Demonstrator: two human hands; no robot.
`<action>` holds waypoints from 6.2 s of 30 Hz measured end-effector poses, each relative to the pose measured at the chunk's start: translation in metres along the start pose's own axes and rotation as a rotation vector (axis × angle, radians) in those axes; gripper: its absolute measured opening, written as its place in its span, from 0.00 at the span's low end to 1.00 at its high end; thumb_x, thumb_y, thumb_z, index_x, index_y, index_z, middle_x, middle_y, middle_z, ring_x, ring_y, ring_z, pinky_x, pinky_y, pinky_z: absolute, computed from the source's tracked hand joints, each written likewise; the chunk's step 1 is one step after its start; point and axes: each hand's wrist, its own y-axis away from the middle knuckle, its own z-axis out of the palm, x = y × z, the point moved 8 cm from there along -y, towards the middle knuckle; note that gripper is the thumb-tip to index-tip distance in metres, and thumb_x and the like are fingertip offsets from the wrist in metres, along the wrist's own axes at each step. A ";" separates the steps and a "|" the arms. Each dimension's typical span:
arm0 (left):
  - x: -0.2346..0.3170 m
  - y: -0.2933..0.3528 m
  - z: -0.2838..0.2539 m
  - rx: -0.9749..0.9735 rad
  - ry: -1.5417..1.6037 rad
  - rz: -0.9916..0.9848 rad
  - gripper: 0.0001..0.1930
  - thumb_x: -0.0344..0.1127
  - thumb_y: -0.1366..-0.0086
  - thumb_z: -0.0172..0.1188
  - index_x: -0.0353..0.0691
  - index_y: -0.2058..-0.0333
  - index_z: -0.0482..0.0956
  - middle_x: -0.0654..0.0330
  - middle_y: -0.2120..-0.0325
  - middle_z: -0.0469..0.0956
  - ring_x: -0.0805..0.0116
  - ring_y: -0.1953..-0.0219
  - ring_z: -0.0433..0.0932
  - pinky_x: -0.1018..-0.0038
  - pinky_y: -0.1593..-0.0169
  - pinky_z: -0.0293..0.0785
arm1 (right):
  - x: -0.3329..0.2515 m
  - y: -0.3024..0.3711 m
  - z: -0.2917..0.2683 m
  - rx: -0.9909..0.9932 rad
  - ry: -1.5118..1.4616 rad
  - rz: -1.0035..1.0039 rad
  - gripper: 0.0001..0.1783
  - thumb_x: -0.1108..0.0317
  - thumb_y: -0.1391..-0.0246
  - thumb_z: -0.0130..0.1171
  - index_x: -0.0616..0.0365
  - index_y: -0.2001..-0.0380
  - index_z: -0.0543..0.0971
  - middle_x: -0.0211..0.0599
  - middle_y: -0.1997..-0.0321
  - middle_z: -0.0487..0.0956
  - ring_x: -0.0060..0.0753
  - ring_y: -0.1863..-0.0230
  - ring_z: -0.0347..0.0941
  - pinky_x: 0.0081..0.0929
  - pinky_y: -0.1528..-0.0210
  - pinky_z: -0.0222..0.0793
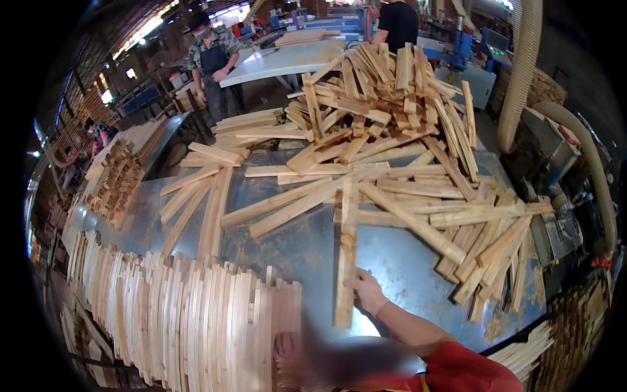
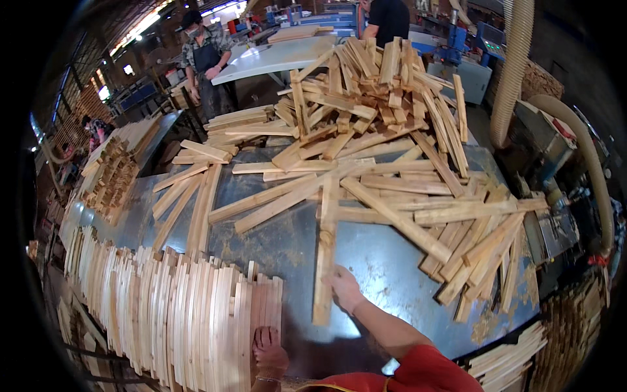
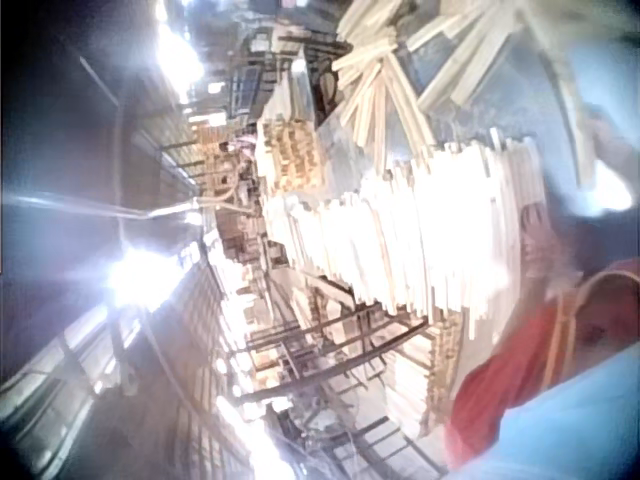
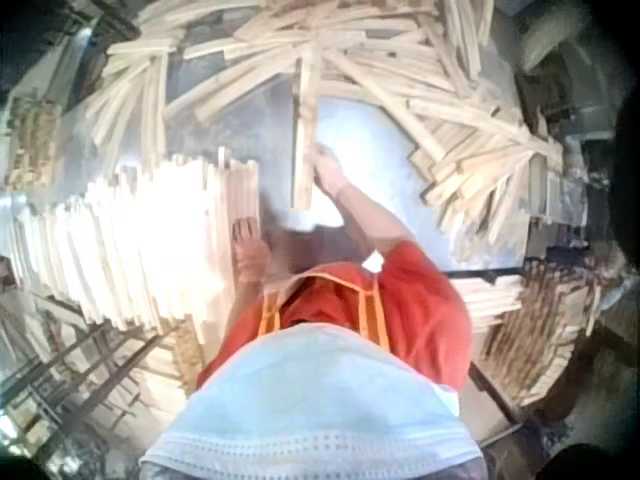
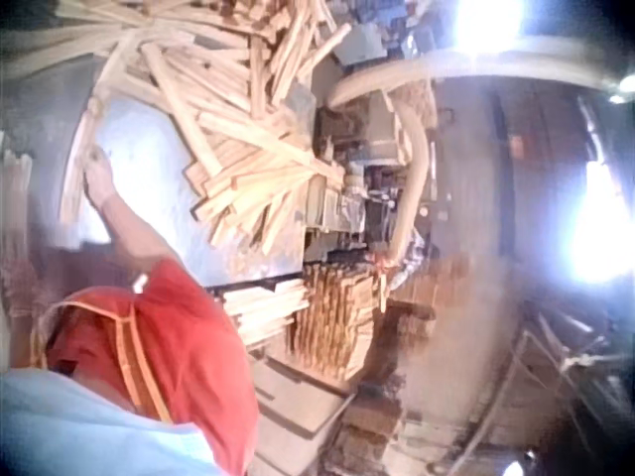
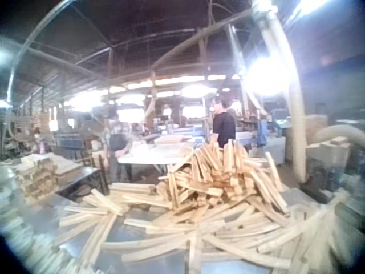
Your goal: The person repeatedly picks up thin wooden planks from a disorganized pile on a metal table and stacks them neatly to the left. The person handles the planks one by one or in small groups, aligning them into a growing stack.
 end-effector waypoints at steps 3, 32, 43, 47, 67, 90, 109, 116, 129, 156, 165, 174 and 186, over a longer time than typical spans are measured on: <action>0.003 0.004 -0.006 0.070 -0.007 0.003 0.29 0.32 0.43 0.58 0.35 0.41 0.76 0.46 0.41 0.74 0.42 0.37 0.74 0.47 0.41 0.75 | -0.118 0.013 -0.001 -0.060 -0.035 -0.129 0.28 0.69 0.39 0.72 0.63 0.38 0.79 0.36 0.50 0.85 0.30 0.53 0.81 0.33 0.50 0.80; 0.009 -0.004 0.004 -0.177 -0.101 -0.014 0.35 0.39 0.38 0.63 0.35 0.32 0.69 0.49 0.35 0.71 0.43 0.31 0.69 0.50 0.28 0.65 | -0.135 0.186 -0.015 -0.544 1.828 -0.731 0.33 0.51 0.51 0.70 0.39 0.39 0.80 0.34 0.54 0.85 0.46 0.49 0.82 0.44 0.48 0.77; 0.086 0.000 -0.044 -0.399 0.905 -0.356 0.41 0.40 0.36 0.66 0.37 0.26 0.65 0.39 0.36 0.76 0.40 0.30 0.71 0.52 0.29 0.70 | -0.054 0.151 0.037 -0.336 0.756 -0.289 0.40 0.44 0.47 0.72 0.61 0.39 0.76 0.54 0.45 0.86 0.56 0.42 0.83 0.46 0.39 0.77; 0.054 0.082 -0.024 -0.134 0.251 -0.047 0.36 0.38 0.35 0.65 0.39 0.28 0.69 0.41 0.36 0.76 0.41 0.30 0.71 0.48 0.29 0.68 | -0.186 0.075 -0.080 0.020 1.739 -0.372 0.31 0.62 0.50 0.69 0.60 0.42 0.78 0.53 0.38 0.81 0.59 0.36 0.77 0.48 0.33 0.75; 0.086 -0.209 0.060 -0.122 0.121 -0.211 0.42 0.44 0.39 0.73 0.42 0.29 0.66 0.46 0.40 0.77 0.45 0.37 0.76 0.50 0.37 0.74 | -0.177 0.133 -0.240 -0.309 0.233 0.407 0.41 0.46 0.37 0.73 0.66 0.33 0.75 0.48 0.47 0.84 0.37 0.50 0.84 0.36 0.47 0.83; 0.012 0.114 -0.021 -0.248 -0.132 -0.307 0.36 0.41 0.40 0.67 0.39 0.33 0.72 0.48 0.34 0.71 0.45 0.29 0.66 0.44 0.28 0.63 | -0.085 0.201 -0.208 0.554 1.209 -0.118 0.52 0.55 0.48 0.75 0.49 0.22 0.64 0.57 0.36 0.77 0.61 0.35 0.75 0.47 0.32 0.71; 0.232 -0.249 0.023 -0.211 0.224 0.442 0.55 0.51 0.50 0.79 0.36 0.26 0.66 0.38 0.28 0.68 0.40 0.26 0.65 0.52 0.25 0.65 | -0.061 0.467 -0.473 1.268 -0.072 -0.431 0.33 0.71 0.39 0.57 0.61 0.30 0.70 0.40 0.59 0.84 0.33 0.63 0.80 0.35 0.58 0.80; 0.362 -0.275 0.080 -0.306 0.036 0.334 0.52 0.60 0.37 0.70 0.40 0.23 0.59 0.42 0.30 0.71 0.41 0.30 0.71 0.51 0.30 0.69 | 0.044 0.666 -0.606 1.930 -0.170 -0.207 0.30 0.67 0.36 0.57 0.61 0.32 0.71 0.43 0.61 0.82 0.35 0.65 0.78 0.40 0.61 0.78; 0.350 -0.273 0.089 -0.268 0.055 0.381 0.47 0.55 0.32 0.68 0.36 0.24 0.60 0.38 0.35 0.75 0.39 0.35 0.75 0.50 0.33 0.72 | -0.023 0.514 -0.612 1.380 0.502 0.401 0.39 0.44 0.28 0.56 0.77 0.38 0.72 0.71 0.42 0.81 0.67 0.34 0.77 0.50 0.32 0.72; 0.002 0.255 0.010 0.112 -0.497 -0.053 0.27 0.53 0.33 0.61 0.48 0.38 0.80 0.51 0.41 0.77 0.51 0.42 0.80 0.49 0.41 0.78 | -0.142 0.193 -0.178 0.219 1.405 -0.559 0.30 0.55 0.37 0.64 0.54 0.35 0.77 0.51 0.39 0.80 0.58 0.35 0.75 0.48 0.33 0.72; 0.125 0.047 -0.053 -0.358 0.264 -0.122 0.44 0.49 0.36 0.69 0.39 0.26 0.64 0.44 0.29 0.66 0.39 0.26 0.62 0.42 0.26 0.59 | -0.178 0.038 -0.184 0.330 1.672 -0.194 0.39 0.53 0.47 0.71 0.55 0.35 0.72 0.59 0.44 0.81 0.64 0.42 0.80 0.50 0.36 0.74; 0.202 -0.078 0.011 -0.532 0.243 -0.202 0.54 0.57 0.40 0.75 0.36 0.23 0.58 0.41 0.31 0.68 0.40 0.31 0.71 0.47 0.33 0.70 | -0.228 0.107 -0.189 0.235 1.604 -0.299 0.40 0.44 0.47 0.68 0.53 0.36 0.74 0.56 0.43 0.82 0.58 0.39 0.79 0.50 0.38 0.76; 0.139 -0.021 -0.009 -0.314 0.376 -0.229 0.38 0.35 0.40 0.60 0.43 0.29 0.69 0.45 0.36 0.73 0.43 0.35 0.74 0.45 0.34 0.71 | -0.145 0.087 -0.218 0.602 0.941 -0.375 0.49 0.73 0.45 0.63 0.50 0.20 0.60 0.56 0.34 0.80 0.58 0.37 0.79 0.44 0.34 0.72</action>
